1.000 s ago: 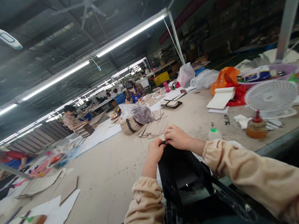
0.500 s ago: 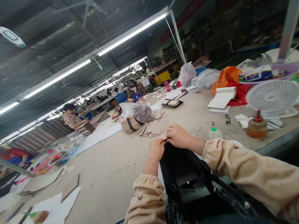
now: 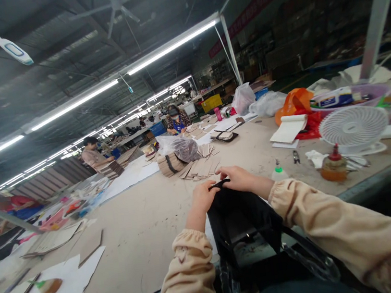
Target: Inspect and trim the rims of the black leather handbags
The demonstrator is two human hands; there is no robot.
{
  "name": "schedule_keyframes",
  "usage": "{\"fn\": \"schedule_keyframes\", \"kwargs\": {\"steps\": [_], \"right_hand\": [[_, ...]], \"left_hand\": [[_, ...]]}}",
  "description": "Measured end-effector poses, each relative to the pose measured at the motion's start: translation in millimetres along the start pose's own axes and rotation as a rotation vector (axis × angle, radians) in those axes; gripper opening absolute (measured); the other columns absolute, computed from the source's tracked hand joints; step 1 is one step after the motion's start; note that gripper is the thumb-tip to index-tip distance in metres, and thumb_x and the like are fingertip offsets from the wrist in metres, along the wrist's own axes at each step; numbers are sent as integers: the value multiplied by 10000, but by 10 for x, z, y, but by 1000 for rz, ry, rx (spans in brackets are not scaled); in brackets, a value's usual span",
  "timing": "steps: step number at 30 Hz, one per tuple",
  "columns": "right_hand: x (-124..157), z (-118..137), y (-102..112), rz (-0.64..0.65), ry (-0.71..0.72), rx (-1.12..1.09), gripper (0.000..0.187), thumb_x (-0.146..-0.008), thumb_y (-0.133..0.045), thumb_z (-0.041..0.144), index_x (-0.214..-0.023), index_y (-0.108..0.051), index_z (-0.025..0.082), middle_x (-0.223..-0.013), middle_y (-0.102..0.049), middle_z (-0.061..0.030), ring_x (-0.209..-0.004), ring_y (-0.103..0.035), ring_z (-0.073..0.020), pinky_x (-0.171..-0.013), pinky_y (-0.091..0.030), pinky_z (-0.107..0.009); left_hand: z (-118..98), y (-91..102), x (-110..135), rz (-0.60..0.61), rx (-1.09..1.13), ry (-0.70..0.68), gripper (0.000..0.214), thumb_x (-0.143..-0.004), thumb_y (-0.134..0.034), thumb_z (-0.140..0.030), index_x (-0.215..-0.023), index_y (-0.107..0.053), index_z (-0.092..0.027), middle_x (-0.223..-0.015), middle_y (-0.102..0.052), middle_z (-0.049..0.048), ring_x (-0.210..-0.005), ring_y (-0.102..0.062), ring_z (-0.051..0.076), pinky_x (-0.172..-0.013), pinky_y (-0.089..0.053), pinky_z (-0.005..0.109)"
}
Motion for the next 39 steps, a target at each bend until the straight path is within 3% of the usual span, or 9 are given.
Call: {"fn": "schedule_keyframes", "kwargs": {"steps": [6,22,30,33,39], "right_hand": [[-20,-64,-66,51,-2,-59,494,-670,-602,178,-1160,-546,154,-829,-663,-29,-730,-586,-147,-679,-417,-232],[-4,-169,-73,49,-27,-103,377,-655,-613,194,-1031,-635,175,-802,-652,-20,-716,-581,-145,-680,-427,-235],[14,-92,-10,36,-21,-109,309,-639,-592,141,-945,-629,163,-758,-632,-9,-676,-560,-125,-640,-414,-224],[10,-95,-18,42,-36,-97,328,-639,-589,134,-964,-624,159,-749,-631,-10,-665,-558,-123,-625,-409,-217],[5,-126,-45,39,-32,-98,344,-638,-587,138,-978,-631,171,-789,-651,-21,-711,-579,-138,-663,-426,-223]], "left_hand": [[-53,23,9,43,-1,-16,222,-790,-553,-338,-950,-685,-257,-908,-707,-2,-821,-617,158,-756,-444,256],[-100,-7,2,38,-112,-35,233,-822,-491,-362,-865,-678,-230,-768,-682,5,-684,-572,131,-624,-398,237],[-92,14,-12,-16,-24,-52,181,-753,-591,-253,-932,-603,-228,-863,-663,-13,-777,-589,129,-728,-434,243],[-166,79,13,-70,1,-127,218,-740,-605,-204,-956,-584,-225,-926,-639,-6,-828,-583,127,-783,-446,255],[-299,109,33,-66,-43,-231,164,-755,-571,-142,-889,-621,-221,-1000,-604,14,-935,-557,139,-882,-435,276]]}}
Point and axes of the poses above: each hand's wrist, its own x-axis away from the middle knuckle, its own y-axis out of the back of the hand, z = x × y, the point moved 7 cm from there along -x, towards the middle knuckle
